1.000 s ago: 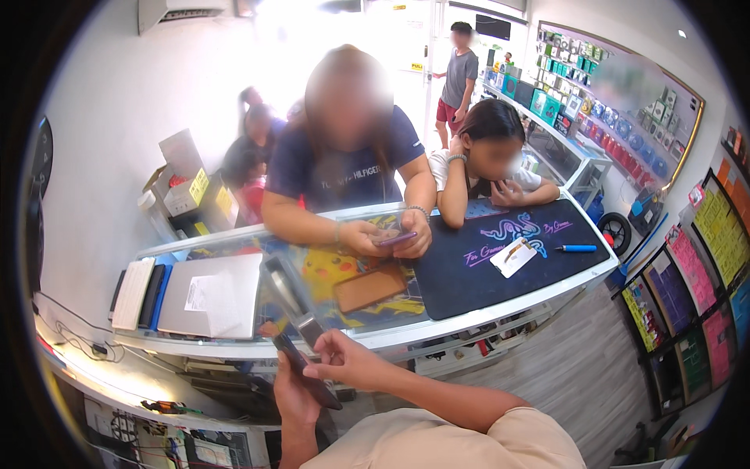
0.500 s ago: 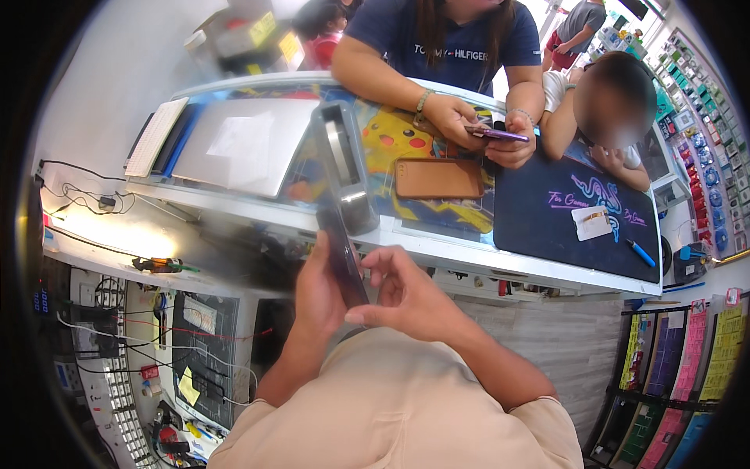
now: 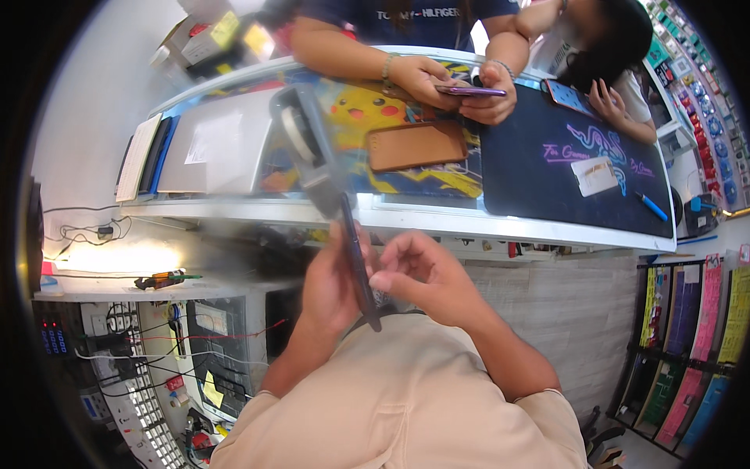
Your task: The person uses a heat gun to apply heat to a smartphone screen, then removes a protective film and inspects the device. The person hands the phone to a customer and later retrieves it to continue inspection.
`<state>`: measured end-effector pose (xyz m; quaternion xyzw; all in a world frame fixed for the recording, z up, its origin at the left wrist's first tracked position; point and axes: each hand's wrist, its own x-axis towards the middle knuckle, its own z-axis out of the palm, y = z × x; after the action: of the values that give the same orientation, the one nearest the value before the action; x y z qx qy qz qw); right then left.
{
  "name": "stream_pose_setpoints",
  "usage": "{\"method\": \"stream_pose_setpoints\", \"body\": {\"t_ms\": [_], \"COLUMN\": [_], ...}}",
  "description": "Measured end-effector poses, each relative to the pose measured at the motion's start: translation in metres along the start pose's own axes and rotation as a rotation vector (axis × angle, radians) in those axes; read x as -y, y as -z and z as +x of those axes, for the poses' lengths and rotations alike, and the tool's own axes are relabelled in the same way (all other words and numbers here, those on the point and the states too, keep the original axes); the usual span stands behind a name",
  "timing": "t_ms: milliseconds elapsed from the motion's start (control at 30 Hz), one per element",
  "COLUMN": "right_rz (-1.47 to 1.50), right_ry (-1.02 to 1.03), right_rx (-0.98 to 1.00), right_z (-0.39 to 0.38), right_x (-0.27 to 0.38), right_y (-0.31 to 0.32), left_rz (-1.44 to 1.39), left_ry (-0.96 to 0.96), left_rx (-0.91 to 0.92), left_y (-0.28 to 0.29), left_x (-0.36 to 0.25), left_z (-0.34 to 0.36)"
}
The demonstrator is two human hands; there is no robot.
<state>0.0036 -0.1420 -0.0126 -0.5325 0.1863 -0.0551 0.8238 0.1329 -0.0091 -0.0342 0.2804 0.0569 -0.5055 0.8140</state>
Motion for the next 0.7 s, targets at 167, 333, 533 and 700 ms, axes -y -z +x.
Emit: {"method": "stream_pose_setpoints", "body": {"t_ms": [167,333,533,700], "right_rz": [-0.041,-0.156,-0.265,-0.115], "right_ry": [0.159,0.159,0.084,0.07], "right_rx": [-0.089,-0.056,0.098,0.129], "right_z": [-0.028,-0.031,-0.074,-0.09], "right_x": [0.023,0.039,0.052,0.061], "right_y": [0.033,0.096,0.193,0.238], "left_rz": [0.277,0.405,0.449,0.241], "left_ry": [-0.199,-0.387,-0.456,-0.42], "left_rx": [-0.05,0.014,-0.094,-0.183], "left_y": [-0.035,-0.07,-0.125,-0.154], "left_x": [0.026,0.083,0.158,0.19], "left_z": [0.002,0.023,0.052,0.071]}}
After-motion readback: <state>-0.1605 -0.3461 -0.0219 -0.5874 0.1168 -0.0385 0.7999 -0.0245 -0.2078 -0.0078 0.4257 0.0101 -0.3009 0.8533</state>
